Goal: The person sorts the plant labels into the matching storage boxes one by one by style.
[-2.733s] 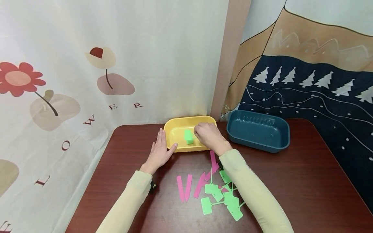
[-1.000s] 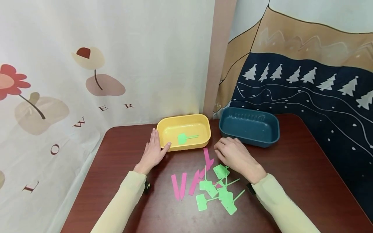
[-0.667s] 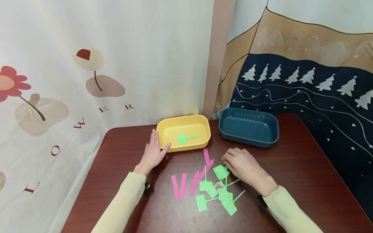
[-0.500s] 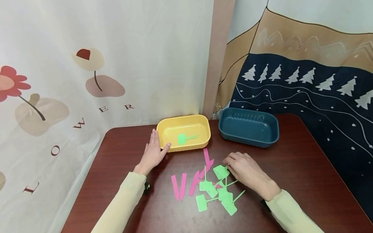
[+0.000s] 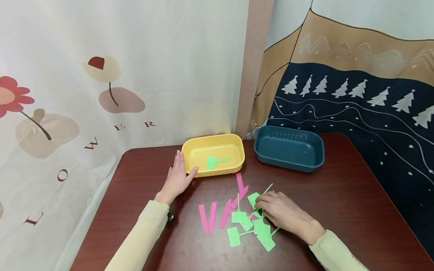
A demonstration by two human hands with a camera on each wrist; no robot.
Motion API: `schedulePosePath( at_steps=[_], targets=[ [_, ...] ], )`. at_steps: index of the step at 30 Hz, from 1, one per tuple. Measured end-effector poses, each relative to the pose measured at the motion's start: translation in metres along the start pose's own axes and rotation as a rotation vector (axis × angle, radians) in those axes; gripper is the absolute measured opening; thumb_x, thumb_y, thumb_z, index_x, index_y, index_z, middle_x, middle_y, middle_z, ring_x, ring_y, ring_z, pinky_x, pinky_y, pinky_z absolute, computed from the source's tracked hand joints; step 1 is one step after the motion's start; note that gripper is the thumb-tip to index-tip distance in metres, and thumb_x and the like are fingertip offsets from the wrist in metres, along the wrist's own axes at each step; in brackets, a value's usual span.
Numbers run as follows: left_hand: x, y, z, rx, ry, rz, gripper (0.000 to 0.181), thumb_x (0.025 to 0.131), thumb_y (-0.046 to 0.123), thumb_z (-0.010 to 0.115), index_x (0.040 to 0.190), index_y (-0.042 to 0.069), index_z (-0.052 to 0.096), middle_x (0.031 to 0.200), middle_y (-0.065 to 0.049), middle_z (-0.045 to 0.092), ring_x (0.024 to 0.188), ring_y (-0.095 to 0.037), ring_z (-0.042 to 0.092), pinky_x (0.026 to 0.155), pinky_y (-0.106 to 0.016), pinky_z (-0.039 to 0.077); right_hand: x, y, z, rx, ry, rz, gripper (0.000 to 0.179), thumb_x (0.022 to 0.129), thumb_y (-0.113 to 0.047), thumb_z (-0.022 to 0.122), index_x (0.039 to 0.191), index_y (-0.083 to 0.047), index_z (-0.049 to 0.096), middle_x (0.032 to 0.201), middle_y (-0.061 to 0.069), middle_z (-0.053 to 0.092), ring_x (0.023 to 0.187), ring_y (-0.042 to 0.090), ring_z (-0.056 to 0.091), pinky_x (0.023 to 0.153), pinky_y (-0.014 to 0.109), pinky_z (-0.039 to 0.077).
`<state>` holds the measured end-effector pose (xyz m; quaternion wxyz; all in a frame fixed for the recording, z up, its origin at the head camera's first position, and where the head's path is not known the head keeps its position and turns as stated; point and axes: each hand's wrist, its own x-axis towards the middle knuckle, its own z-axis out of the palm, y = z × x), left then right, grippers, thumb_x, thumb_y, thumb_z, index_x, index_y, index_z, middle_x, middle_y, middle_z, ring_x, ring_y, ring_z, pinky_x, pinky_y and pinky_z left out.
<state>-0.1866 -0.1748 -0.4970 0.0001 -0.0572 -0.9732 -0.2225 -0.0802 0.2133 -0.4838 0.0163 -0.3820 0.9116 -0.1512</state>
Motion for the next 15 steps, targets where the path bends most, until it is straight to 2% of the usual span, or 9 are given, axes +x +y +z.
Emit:
schedulePosePath(
  at_steps=[4, 11, 15],
  targets=[
    [0.000, 0.000, -0.001, -0.002, -0.007, -0.001, 0.100, 0.103, 0.064, 0.043, 0.163, -0.005, 0.001, 0.172, -0.020, -0.001, 0.159, -0.034, 0.007, 0.118, -0.068, 0.021, -0.003, 0.000, 0.002, -0.009, -0.009, 0.000, 0.034, 0.086, -0.012, 0.083, 0.119, -0.019, 0.074, 0.121, -0.004, 0.069, 0.112, 0.019, 0.063, 0.088, 0.048, 0.055],
    [0.000, 0.000, -0.001, -0.002, 0.003, 0.003, 0.100, 0.103, 0.063, 0.044, 0.163, -0.005, 0.003, 0.172, -0.022, 0.002, 0.158, -0.036, 0.009, 0.117, -0.068, 0.022, -0.007, 0.002, 0.009, -0.066, 0.040, -0.053, 0.034, 0.083, -0.010, 0.085, 0.115, -0.018, 0.077, 0.119, -0.001, 0.069, 0.110, 0.022, 0.064, 0.082, 0.048, 0.055],
    [0.000, -0.001, -0.001, 0.006, 0.000, -0.001, 0.100, 0.103, 0.064, 0.043, 0.163, -0.005, 0.002, 0.172, -0.021, 0.001, 0.158, -0.036, 0.009, 0.118, -0.067, 0.022, -0.008, 0.004, 0.013, -0.088, 0.048, -0.049, 0.032, 0.082, -0.011, 0.086, 0.112, -0.019, 0.078, 0.116, -0.002, 0.069, 0.107, 0.021, 0.064, 0.083, 0.047, 0.055]
  ],
)
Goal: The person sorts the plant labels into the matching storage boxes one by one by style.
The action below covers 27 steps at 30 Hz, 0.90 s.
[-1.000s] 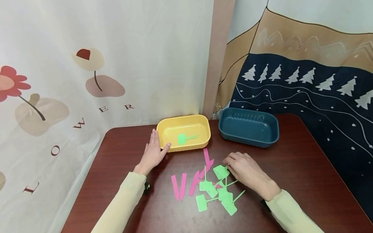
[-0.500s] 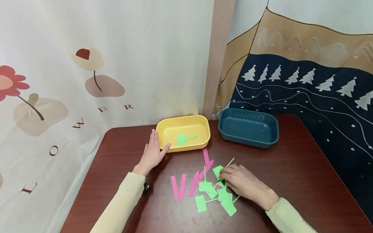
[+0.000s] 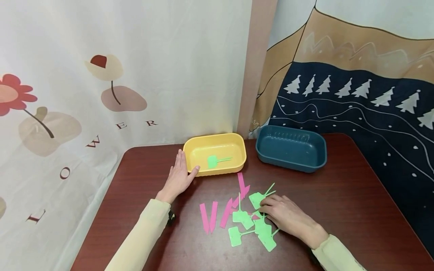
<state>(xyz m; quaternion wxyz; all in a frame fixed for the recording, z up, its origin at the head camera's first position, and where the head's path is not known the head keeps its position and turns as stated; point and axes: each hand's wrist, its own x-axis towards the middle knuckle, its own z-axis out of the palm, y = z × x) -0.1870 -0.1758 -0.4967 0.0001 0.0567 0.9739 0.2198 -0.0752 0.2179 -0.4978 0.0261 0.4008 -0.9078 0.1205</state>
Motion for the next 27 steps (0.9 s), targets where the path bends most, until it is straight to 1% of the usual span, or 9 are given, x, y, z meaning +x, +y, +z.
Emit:
schedulePosePath(
  at_steps=[3, 6, 12, 15, 18, 23, 27],
  targets=[
    [0.000, 0.000, 0.000, 0.003, -0.005, -0.003, 0.100, 0.103, 0.064, 0.043, 0.163, -0.005, 0.002, 0.172, -0.020, -0.001, 0.159, -0.035, 0.008, 0.118, -0.067, 0.022, -0.001, 0.001, 0.001, 0.006, -0.009, 0.019, 0.029, 0.083, -0.012, 0.086, 0.110, -0.019, 0.078, 0.113, -0.002, 0.068, 0.105, 0.019, 0.063, 0.085, 0.046, 0.055],
    [0.000, 0.000, 0.000, 0.001, 0.000, -0.001, 0.099, 0.103, 0.063, 0.043, 0.163, -0.005, 0.003, 0.172, -0.021, 0.001, 0.158, -0.036, 0.009, 0.117, -0.067, 0.022, -0.002, 0.002, 0.001, 0.002, 0.005, 0.018, 0.027, 0.081, -0.012, 0.087, 0.106, -0.020, 0.078, 0.109, -0.004, 0.067, 0.101, 0.017, 0.063, 0.085, 0.044, 0.055],
    [0.000, -0.001, 0.001, -0.004, 0.009, 0.005, 0.100, 0.103, 0.063, 0.044, 0.163, -0.005, 0.003, 0.172, -0.023, 0.003, 0.158, -0.037, 0.010, 0.117, -0.068, 0.023, -0.002, 0.007, 0.003, -0.028, 0.108, -0.041, 0.028, 0.075, -0.012, 0.092, 0.095, -0.023, 0.076, 0.100, -0.007, 0.065, 0.089, 0.012, 0.062, 0.077, 0.037, 0.054],
    [0.000, 0.000, 0.001, -0.004, 0.006, 0.004, 0.100, 0.103, 0.064, 0.044, 0.163, -0.005, 0.002, 0.172, -0.022, 0.001, 0.158, -0.037, 0.009, 0.117, -0.068, 0.022, -0.002, 0.009, 0.004, -0.025, 0.135, -0.056, 0.028, 0.074, -0.013, 0.093, 0.093, -0.024, 0.075, 0.099, -0.009, 0.065, 0.088, 0.010, 0.062, 0.076, 0.036, 0.053],
    [0.000, 0.000, 0.001, -0.003, 0.004, 0.002, 0.101, 0.103, 0.064, 0.043, 0.163, -0.005, 0.001, 0.172, -0.020, 0.000, 0.158, -0.036, 0.009, 0.118, -0.067, 0.022, -0.002, 0.011, 0.004, -0.012, 0.126, -0.056, 0.026, 0.076, -0.014, 0.091, 0.093, -0.025, 0.075, 0.098, -0.010, 0.064, 0.090, 0.010, 0.061, 0.076, 0.035, 0.053],
    [0.000, -0.001, 0.000, 0.001, 0.008, 0.003, 0.100, 0.103, 0.064, 0.044, 0.163, -0.005, 0.003, 0.172, -0.021, 0.002, 0.158, -0.037, 0.010, 0.117, -0.067, 0.022, -0.002, 0.014, 0.003, 0.009, 0.082, -0.040, 0.023, 0.079, -0.014, 0.089, 0.090, -0.027, 0.074, 0.096, -0.012, 0.063, 0.091, 0.007, 0.058, 0.075, 0.035, 0.051],
    [-0.001, -0.001, 0.000, 0.002, 0.006, 0.002, 0.100, 0.103, 0.064, 0.044, 0.163, -0.005, 0.003, 0.172, -0.022, 0.002, 0.158, -0.037, 0.009, 0.118, -0.067, 0.022, -0.002, 0.014, 0.003, 0.009, 0.081, -0.041, 0.023, 0.079, -0.014, 0.089, 0.088, -0.027, 0.072, 0.094, -0.013, 0.061, 0.089, 0.007, 0.056, 0.075, 0.034, 0.051]
  ],
)
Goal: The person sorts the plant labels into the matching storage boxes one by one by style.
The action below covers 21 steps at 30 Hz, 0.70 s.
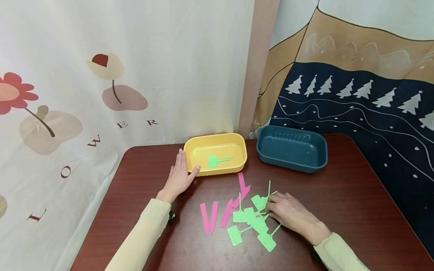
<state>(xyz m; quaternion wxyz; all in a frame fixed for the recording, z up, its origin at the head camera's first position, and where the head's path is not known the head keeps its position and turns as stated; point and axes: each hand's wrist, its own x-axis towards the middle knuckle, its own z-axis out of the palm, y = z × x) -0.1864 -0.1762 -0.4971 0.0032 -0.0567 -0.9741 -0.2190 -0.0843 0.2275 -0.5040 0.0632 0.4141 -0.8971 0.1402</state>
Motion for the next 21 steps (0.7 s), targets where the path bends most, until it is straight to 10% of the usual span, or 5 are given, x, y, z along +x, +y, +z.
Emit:
schedulePosePath(
  at_steps=[21],
  targets=[
    [0.0006, 0.0006, 0.0010, -0.017, 0.005, 0.000, 0.101, 0.103, 0.064, 0.044, 0.163, -0.005, 0.002, 0.172, -0.021, 0.001, 0.158, -0.037, 0.009, 0.118, -0.067, 0.022, -0.0038, 0.0038, -0.0083, 0.096, 0.044, 0.013, 0.026, 0.081, -0.013, 0.087, 0.090, -0.029, 0.069, 0.093, -0.019, 0.059, 0.088, 0.001, 0.054, 0.075, 0.032, 0.050]
  ],
)
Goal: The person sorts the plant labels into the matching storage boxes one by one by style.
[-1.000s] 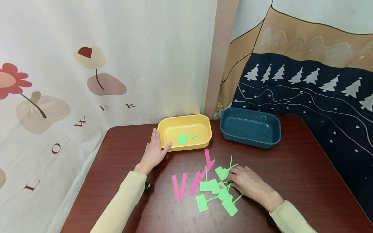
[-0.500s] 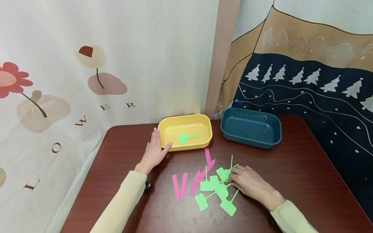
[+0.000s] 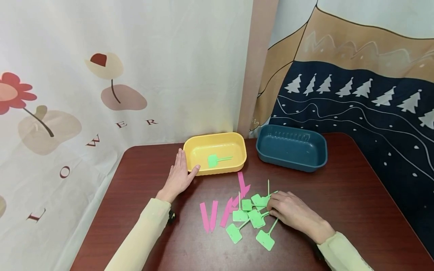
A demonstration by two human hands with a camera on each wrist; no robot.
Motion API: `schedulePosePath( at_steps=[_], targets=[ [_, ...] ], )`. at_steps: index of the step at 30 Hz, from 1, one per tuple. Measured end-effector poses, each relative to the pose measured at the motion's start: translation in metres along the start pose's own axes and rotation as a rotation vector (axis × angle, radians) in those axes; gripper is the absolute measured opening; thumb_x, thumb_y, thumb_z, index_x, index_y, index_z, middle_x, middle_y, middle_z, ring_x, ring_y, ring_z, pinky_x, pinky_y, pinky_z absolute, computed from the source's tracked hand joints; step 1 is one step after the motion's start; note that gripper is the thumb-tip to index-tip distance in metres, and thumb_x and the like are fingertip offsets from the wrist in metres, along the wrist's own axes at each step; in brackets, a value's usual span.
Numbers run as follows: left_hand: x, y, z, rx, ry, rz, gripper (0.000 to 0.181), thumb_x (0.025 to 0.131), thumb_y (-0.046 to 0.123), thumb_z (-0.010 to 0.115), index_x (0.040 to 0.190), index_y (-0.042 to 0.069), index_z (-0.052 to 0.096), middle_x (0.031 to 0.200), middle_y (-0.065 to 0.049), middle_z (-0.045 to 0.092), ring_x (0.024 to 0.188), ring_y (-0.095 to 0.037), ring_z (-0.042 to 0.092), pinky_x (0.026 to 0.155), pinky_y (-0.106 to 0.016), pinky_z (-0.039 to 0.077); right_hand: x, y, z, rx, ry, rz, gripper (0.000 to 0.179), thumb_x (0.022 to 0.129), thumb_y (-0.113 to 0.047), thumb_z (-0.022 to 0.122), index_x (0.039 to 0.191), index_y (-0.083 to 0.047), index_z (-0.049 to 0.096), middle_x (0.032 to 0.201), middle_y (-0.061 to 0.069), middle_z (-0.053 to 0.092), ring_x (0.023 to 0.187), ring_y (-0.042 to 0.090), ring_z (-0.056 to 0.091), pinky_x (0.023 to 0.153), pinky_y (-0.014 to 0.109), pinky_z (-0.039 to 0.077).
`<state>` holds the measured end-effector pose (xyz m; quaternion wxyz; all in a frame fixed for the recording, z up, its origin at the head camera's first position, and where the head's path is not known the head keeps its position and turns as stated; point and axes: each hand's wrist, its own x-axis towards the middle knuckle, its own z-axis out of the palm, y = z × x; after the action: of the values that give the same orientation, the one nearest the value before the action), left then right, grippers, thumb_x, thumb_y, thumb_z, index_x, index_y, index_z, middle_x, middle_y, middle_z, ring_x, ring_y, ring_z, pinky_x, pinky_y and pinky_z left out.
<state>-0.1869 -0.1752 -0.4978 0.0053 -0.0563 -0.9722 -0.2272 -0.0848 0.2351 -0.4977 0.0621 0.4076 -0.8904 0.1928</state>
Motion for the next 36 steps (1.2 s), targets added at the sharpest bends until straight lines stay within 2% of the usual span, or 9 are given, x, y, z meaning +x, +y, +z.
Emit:
schedulePosePath(
  at_steps=[5, 11, 14, 17, 24, 31, 36],
  targets=[
    [-0.001, 0.000, 0.000, -0.003, -0.005, -0.005, 0.101, 0.103, 0.064, 0.044, 0.163, -0.005, 0.001, 0.173, -0.019, -0.001, 0.158, -0.037, 0.008, 0.118, -0.067, 0.021, 0.000, 0.001, -0.005, -0.006, 0.026, -0.020, 0.018, 0.087, -0.015, 0.084, 0.091, -0.027, 0.071, 0.092, -0.018, 0.059, 0.086, 0.001, 0.054, 0.074, 0.030, 0.049],
    [-0.001, -0.001, 0.000, -0.003, -0.008, -0.009, 0.101, 0.103, 0.064, 0.044, 0.163, -0.005, 0.001, 0.173, -0.019, -0.002, 0.158, -0.037, 0.008, 0.118, -0.067, 0.021, 0.001, 0.003, -0.008, -0.006, 0.037, 0.000, 0.022, 0.084, -0.010, 0.083, 0.091, -0.027, 0.071, 0.091, -0.019, 0.059, 0.085, 0.000, 0.053, 0.073, 0.030, 0.049],
    [0.000, -0.001, 0.000, -0.001, -0.011, -0.009, 0.102, 0.103, 0.064, 0.044, 0.163, -0.004, 0.001, 0.173, -0.019, -0.002, 0.158, -0.037, 0.008, 0.118, -0.067, 0.021, 0.001, 0.003, -0.010, -0.010, 0.030, 0.009, 0.017, 0.087, -0.013, 0.082, 0.091, -0.026, 0.072, 0.092, -0.019, 0.059, 0.085, 0.001, 0.054, 0.074, 0.031, 0.050],
    [0.000, -0.001, 0.000, 0.002, -0.017, -0.011, 0.102, 0.103, 0.064, 0.044, 0.163, -0.004, 0.000, 0.173, -0.018, -0.004, 0.159, -0.036, 0.007, 0.118, -0.067, 0.020, 0.002, 0.002, -0.012, -0.016, 0.026, 0.031, 0.016, 0.088, -0.014, 0.083, 0.092, -0.026, 0.073, 0.092, -0.019, 0.060, 0.086, 0.001, 0.054, 0.075, 0.032, 0.050],
    [0.001, -0.001, 0.000, 0.007, -0.024, -0.015, 0.101, 0.103, 0.064, 0.044, 0.164, -0.004, 0.000, 0.173, -0.018, -0.004, 0.159, -0.031, 0.003, 0.119, -0.066, 0.020, 0.008, 0.000, -0.014, -0.060, 0.071, 0.091, 0.024, 0.078, -0.011, 0.090, 0.092, -0.023, 0.075, 0.091, -0.017, 0.061, 0.085, 0.002, 0.054, 0.075, 0.035, 0.052],
    [0.001, -0.001, 0.000, 0.003, -0.023, -0.013, 0.101, 0.103, 0.064, 0.043, 0.164, -0.004, 0.000, 0.173, -0.018, -0.003, 0.159, -0.029, 0.002, 0.119, -0.066, 0.020, 0.017, -0.003, -0.016, -0.045, 0.077, 0.175, 0.022, 0.080, -0.012, 0.089, 0.095, -0.022, 0.076, 0.094, -0.014, 0.064, 0.091, 0.007, 0.059, 0.081, 0.041, 0.052],
    [0.000, -0.001, 0.000, 0.001, -0.025, -0.013, 0.101, 0.103, 0.064, 0.043, 0.163, -0.004, -0.001, 0.173, -0.018, -0.004, 0.159, -0.031, 0.004, 0.119, -0.066, 0.020, 0.027, -0.004, -0.018, -0.037, 0.116, 0.197, 0.022, 0.081, -0.010, 0.089, 0.096, -0.020, 0.077, 0.096, -0.009, 0.067, 0.094, 0.012, 0.061, 0.083, 0.044, 0.052]
  ],
)
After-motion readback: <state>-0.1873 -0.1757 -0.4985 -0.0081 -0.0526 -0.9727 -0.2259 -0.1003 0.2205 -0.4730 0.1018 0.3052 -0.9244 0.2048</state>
